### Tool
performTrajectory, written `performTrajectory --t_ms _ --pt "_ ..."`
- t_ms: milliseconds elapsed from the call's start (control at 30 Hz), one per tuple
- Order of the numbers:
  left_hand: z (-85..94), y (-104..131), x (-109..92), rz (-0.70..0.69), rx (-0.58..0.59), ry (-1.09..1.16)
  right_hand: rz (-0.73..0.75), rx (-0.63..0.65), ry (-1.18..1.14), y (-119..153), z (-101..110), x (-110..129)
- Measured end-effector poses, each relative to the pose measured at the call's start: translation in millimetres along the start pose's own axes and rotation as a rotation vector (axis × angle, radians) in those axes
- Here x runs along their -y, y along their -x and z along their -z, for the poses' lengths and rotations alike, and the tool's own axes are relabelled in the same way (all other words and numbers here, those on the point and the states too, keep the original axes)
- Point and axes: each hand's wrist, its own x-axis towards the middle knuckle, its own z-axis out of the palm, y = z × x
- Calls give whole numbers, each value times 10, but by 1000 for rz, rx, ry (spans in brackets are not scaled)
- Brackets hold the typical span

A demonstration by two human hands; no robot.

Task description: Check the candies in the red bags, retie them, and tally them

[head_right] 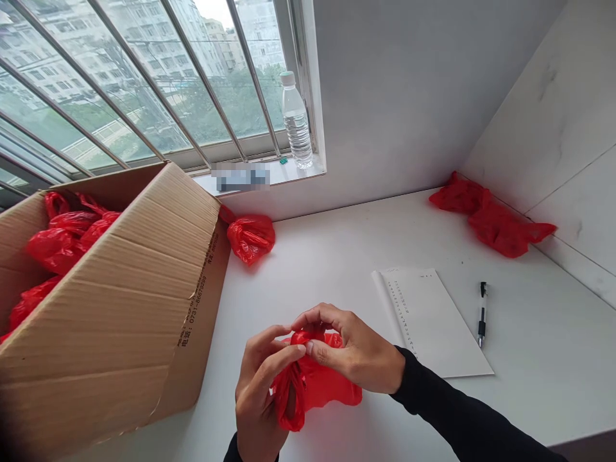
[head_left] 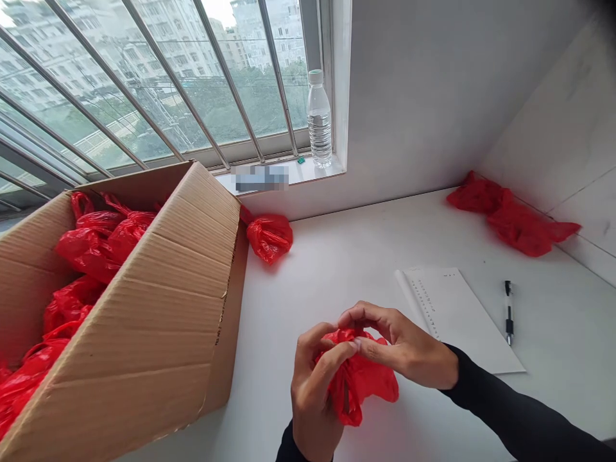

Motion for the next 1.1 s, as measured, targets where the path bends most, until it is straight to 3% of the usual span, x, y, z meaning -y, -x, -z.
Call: performTrajectory --t_ms 233,467,700,867,1100 --pt "27 13 -41 23 41 80 38 -168 130 19 -9 36" --pt "15 40 -49 29 27 2 65 -226 -76 3 -5 -40" --pt "12 96 -82 235 -18 38 31 -374 -34 -7 6 -113" --pt "20 137 -52 330 -24 132 6 -407 42 -15 65 -175" --pt "68 366 -32 615 -102 211 -49 -522 219 69 332 -329"
